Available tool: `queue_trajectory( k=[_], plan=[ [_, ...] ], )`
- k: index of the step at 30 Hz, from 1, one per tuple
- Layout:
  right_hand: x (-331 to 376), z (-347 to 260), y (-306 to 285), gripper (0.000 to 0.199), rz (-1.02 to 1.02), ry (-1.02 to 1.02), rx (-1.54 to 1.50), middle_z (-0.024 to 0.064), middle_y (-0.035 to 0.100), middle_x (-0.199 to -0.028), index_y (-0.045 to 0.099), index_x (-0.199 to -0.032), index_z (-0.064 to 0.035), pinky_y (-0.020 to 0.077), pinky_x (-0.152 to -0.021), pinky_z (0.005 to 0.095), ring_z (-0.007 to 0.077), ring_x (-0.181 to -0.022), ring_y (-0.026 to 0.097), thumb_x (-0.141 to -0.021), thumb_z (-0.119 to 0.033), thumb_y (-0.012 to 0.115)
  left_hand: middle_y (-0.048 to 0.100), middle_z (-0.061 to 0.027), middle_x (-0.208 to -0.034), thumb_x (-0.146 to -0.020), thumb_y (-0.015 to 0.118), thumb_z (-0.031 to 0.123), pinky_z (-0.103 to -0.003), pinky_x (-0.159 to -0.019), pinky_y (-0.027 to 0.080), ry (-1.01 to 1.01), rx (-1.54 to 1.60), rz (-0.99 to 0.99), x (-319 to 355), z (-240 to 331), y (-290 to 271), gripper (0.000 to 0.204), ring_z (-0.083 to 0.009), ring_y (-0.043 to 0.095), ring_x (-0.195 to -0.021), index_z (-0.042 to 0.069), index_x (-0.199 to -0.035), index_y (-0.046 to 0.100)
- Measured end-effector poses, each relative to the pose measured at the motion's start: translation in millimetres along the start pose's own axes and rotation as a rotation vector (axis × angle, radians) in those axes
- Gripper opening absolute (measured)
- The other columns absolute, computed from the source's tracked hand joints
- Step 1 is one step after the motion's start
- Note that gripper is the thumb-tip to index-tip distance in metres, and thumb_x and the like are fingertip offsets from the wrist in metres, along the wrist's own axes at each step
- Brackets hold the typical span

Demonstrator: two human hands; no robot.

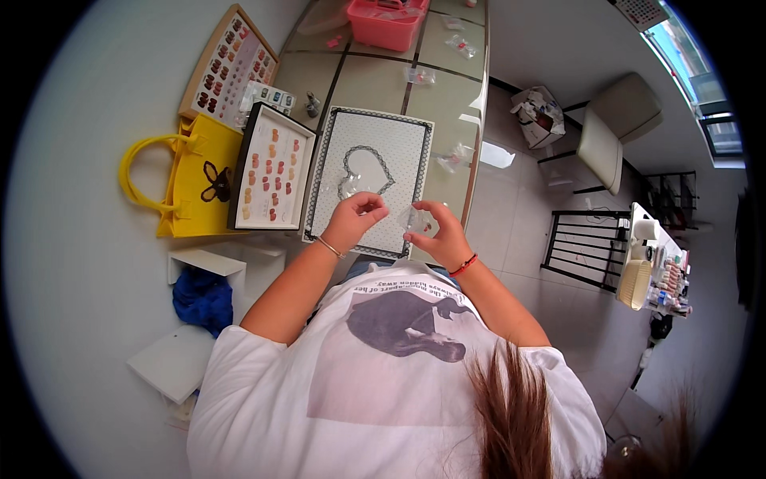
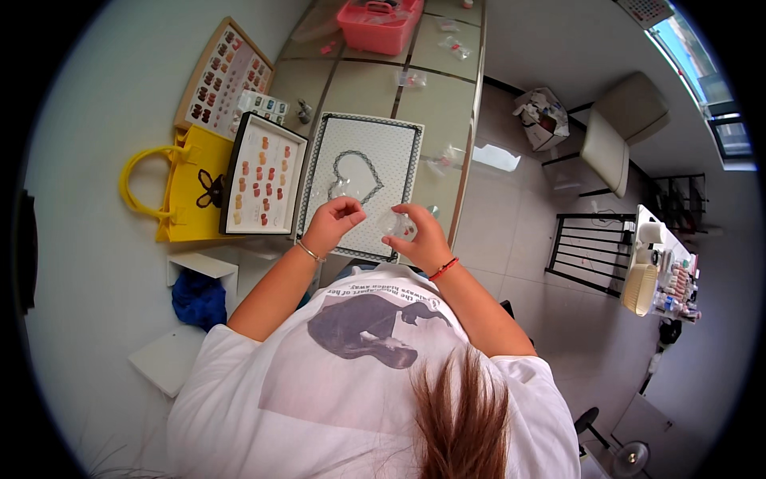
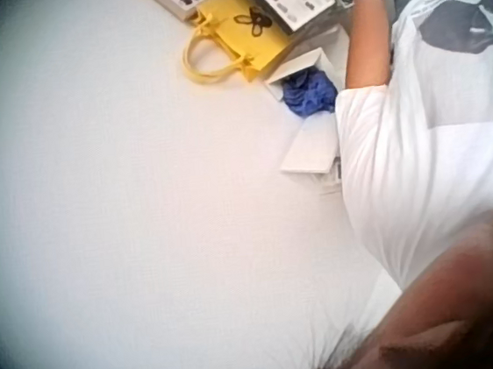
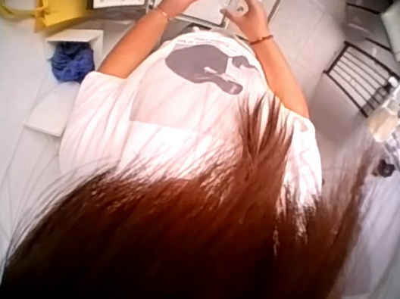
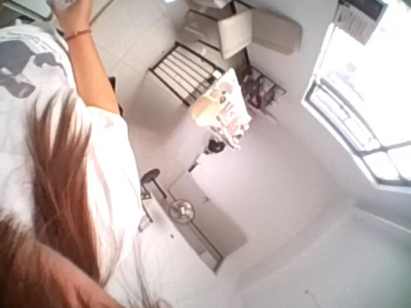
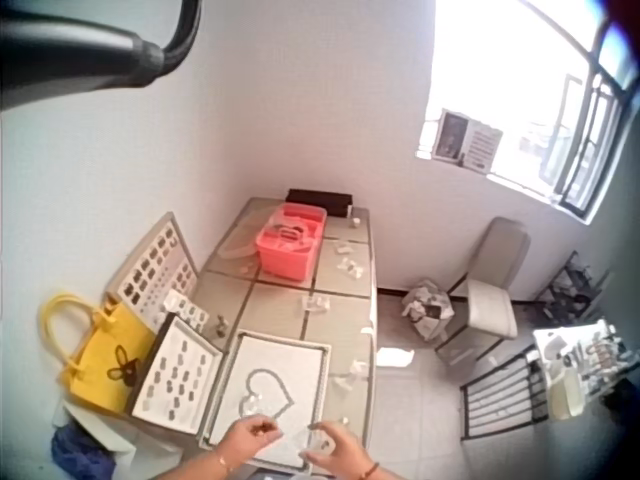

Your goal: The person assembles a heart-shaped design on a white pegboard using small clear plastic pieces. They pick up individual pieces from a container and place them onto the board, gradually forming the heart outline. The person also handles a small plastic bag containing additional pieces.

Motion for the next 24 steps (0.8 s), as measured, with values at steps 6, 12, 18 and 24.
queue_trajectory(
  k=[6,12,18,24],
  plan=[
    [-6,-7,5,0.057,0.016,-0.106,0.045,0.0128,0.065,-0.118,0.063,-0.122,-0.0054,0.0538,-0.085,0.0357,0.0268,-0.106,0.064,-0.073,-0.019,0.088,0.066,-0.0005,-0.091,-0.089,0.076,0.011,-0.023,-0.071,0.047,0.052,-0.187,-0.111,-5,24,15,0.009,-0.0078,0.058,-0.079,0.004,-0.093,0.073],
    [-7,-9,1,0.056,0.014,-0.070,0.061,0.0127,0.064,-0.120,0.063,-0.123,-0.0054,0.0526,-0.091,0.0376,0.0284,-0.110,0.063,-0.075,-0.020,0.088,0.068,-0.0061,-0.093,-0.092,0.072,0.015,-0.028,-0.072,0.050,0.200,-0.257,0.001,-12,8,-14,0.015,-0.0152,0.062,-0.079,0.006,-0.104,0.076],
    [-5,1,-3,0.057,0.021,-0.032,0.045,0.0109,0.065,-0.123,0.063,-0.125,-0.0059,0.0504,-0.095,0.0379,0.0269,-0.114,0.062,-0.075,-0.020,0.088,0.068,-0.0139,-0.097,-0.086,0.074,0.020,-0.039,-0.078,0.054,-0.007,-0.953,0.241,-16,-76,-96,0.017,-0.0289,0.067,-0.087,0.009,-0.098,0.076],
    [-3,3,-7,0.056,0.021,-0.024,0.064,0.0116,0.064,-0.122,0.062,-0.124,-0.0056,0.0530,-0.091,0.0362,0.0265,-0.111,0.063,-0.076,-0.020,0.087,0.064,-0.0108,-0.097,-0.086,0.072,0.020,-0.044,-0.081,0.055,-0.064,-1.090,0.137,-10,-106,-87,0.012,-0.0321,0.066,-0.092,0.013,-0.095,0.075]
  ],
)
Point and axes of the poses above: each hand's wrist, its own x-axis away from the middle knuckle, its own y-axis out of the palm, z = x × y, the point moved 3 cm from there along -x, towards the middle knuckle
